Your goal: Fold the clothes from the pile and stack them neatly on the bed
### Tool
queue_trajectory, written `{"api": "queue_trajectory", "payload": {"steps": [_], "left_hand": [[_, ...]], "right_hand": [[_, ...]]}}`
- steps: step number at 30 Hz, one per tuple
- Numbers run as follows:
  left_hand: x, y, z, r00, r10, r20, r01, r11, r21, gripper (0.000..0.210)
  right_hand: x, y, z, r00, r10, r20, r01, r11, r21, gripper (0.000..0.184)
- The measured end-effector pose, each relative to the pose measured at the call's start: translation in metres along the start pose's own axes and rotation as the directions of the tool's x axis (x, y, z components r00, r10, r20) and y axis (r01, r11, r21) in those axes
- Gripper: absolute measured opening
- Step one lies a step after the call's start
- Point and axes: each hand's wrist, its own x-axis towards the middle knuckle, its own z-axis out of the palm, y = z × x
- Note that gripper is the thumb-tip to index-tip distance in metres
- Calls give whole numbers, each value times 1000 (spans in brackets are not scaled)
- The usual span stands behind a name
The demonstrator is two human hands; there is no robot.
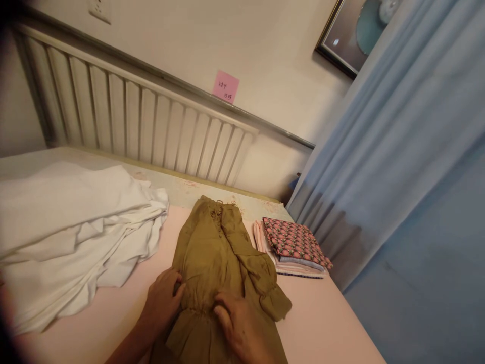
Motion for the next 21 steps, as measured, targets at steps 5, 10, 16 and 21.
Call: {"api": "queue_trajectory", "payload": {"steps": [5, 10, 16, 21], "left_hand": [[-1, -5, 7, 1000, -22, -1, 22, 1000, -16, 13], [-4, -6, 10, 999, -38, -14, 37, 998, -41, 31], [-5, -3, 3, 999, -40, 32, 42, 997, -71, 38], [-5, -4, 2, 999, -36, 19, 37, 996, -85, 40]], "right_hand": [[46, 18, 24, 991, -108, -80, 107, 994, -18, 36], [97, 49, 52, 964, -227, -135, 197, 959, -204, 48], [131, 97, 79, 988, -75, -134, 24, 938, -345, 47], [180, 90, 77, 975, -102, -199, 37, 951, -307, 37]]}}
